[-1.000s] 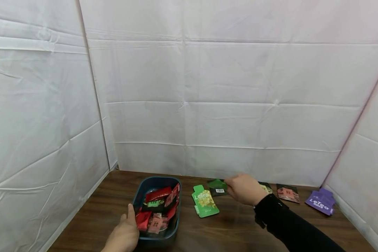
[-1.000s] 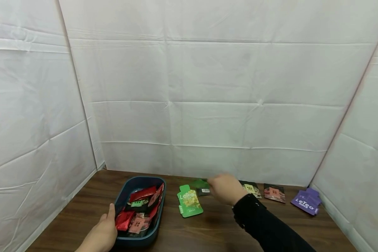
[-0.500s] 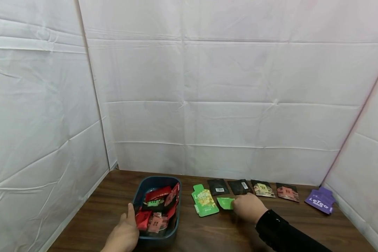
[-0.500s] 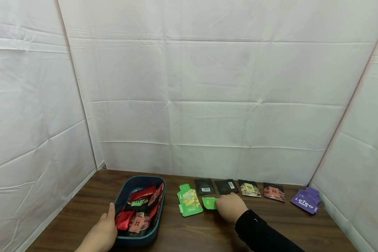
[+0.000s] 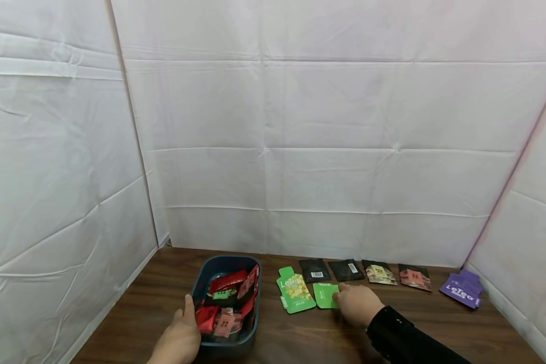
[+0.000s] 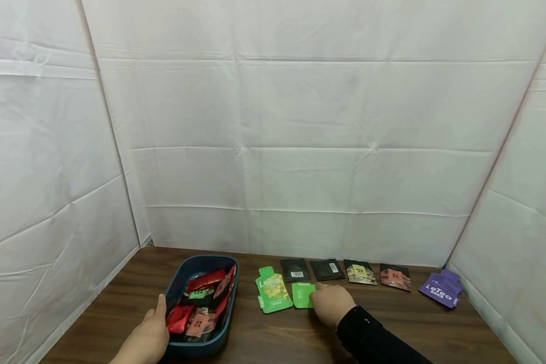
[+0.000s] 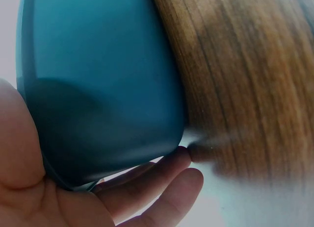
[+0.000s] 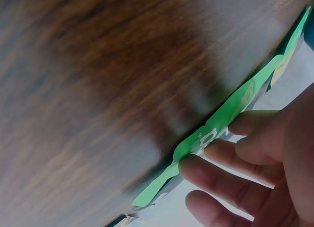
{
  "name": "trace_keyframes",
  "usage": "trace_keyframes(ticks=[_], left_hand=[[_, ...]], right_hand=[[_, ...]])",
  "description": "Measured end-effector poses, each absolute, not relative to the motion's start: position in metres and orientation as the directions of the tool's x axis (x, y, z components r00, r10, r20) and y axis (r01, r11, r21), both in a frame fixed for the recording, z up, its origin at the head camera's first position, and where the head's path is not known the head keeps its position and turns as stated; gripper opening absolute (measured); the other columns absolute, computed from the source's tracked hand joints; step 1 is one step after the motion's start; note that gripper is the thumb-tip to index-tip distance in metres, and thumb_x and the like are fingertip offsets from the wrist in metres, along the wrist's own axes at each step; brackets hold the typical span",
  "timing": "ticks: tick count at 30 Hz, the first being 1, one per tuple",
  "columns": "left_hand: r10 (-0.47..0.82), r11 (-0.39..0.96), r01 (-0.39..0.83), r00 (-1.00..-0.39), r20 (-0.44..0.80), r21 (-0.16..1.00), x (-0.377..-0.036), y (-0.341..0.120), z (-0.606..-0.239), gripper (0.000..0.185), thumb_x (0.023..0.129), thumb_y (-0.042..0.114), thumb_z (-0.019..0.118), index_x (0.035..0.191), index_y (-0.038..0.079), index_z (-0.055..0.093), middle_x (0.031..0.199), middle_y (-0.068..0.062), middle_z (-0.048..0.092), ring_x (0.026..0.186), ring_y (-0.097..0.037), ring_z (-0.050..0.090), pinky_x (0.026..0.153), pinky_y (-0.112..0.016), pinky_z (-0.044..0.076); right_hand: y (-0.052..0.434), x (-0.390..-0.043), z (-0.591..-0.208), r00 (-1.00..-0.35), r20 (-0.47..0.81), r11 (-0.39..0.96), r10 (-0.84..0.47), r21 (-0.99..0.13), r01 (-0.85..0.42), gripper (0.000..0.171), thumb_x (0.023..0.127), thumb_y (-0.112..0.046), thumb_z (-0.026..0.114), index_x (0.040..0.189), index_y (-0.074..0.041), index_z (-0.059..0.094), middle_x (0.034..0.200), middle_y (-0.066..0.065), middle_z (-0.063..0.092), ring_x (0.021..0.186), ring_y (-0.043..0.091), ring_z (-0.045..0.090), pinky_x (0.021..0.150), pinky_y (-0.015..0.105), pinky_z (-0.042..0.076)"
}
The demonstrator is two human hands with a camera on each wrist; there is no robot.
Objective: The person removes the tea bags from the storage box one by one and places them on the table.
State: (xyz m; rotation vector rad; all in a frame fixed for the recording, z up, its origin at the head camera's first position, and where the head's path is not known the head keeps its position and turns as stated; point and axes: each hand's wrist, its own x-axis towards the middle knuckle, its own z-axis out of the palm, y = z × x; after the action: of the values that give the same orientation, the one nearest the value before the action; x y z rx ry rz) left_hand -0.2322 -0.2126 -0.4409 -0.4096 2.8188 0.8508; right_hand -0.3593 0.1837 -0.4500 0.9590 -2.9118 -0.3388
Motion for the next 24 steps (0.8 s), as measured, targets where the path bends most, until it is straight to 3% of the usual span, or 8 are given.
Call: trace_keyframes(ticks=[8, 15, 20, 24], left_hand=[[-0.198, 0.807, -0.281, -0.957, -0.211, 0.519, -0.230, -0.213, -0.443, 0.074, 0.093, -0.007, 0.050, 0.153, -0.013, 0.007, 0.113, -0.030, 0.048, 0.079, -0.029, 0.056, 0.073, -0.050, 0.051], [-0.178, 0.805, -0.249, -0.967, -0.181, 0.539, -0.227, -0.215, -0.446, 0.076, 0.090, -0.009, 0.050, 0.152, -0.014, 0.008, 0.116, -0.033, 0.047, 0.079, -0.029, 0.056, 0.071, -0.050, 0.051], [-0.202, 0.801, -0.287, -0.956, -0.214, 0.526, -0.230, -0.214, -0.443, 0.072, 0.095, -0.003, 0.050, 0.153, -0.013, 0.008, 0.113, -0.029, 0.049, 0.080, -0.028, 0.055, 0.075, -0.051, 0.051], [-0.212, 0.802, -0.297, -0.953, -0.217, 0.518, -0.232, -0.212, -0.441, 0.071, 0.096, 0.000, 0.050, 0.153, -0.013, 0.009, 0.113, -0.029, 0.049, 0.083, -0.029, 0.057, 0.078, -0.051, 0.051]], right_hand=[[0.181, -0.360, -0.446, -0.819, -0.027, 0.790, -0.573, 0.247, -0.561, 0.014, 0.092, -0.007, 0.066, 0.102, -0.015, 0.072, 0.094, 0.005, 0.059, 0.083, 0.020, 0.061, 0.071, 0.043, 0.052], [0.166, -0.358, -0.431, -0.802, 0.150, 0.804, -0.578, 0.270, -0.529, 0.012, 0.090, -0.008, 0.068, 0.101, -0.011, 0.072, 0.082, 0.000, 0.057, 0.072, 0.017, 0.058, 0.063, 0.039, 0.051], [0.141, -0.355, -0.415, -0.684, 0.319, 0.755, -0.656, 0.293, -0.587, 0.011, 0.090, -0.007, 0.064, 0.099, -0.009, 0.070, 0.082, 0.002, 0.056, 0.072, 0.019, 0.057, 0.067, 0.037, 0.049], [0.115, -0.354, -0.408, -0.542, 0.450, 0.697, -0.710, 0.341, -0.631, 0.024, 0.090, -0.011, 0.062, 0.113, -0.006, 0.069, 0.099, 0.007, 0.064, 0.089, 0.023, 0.062, 0.077, 0.038, 0.050]])
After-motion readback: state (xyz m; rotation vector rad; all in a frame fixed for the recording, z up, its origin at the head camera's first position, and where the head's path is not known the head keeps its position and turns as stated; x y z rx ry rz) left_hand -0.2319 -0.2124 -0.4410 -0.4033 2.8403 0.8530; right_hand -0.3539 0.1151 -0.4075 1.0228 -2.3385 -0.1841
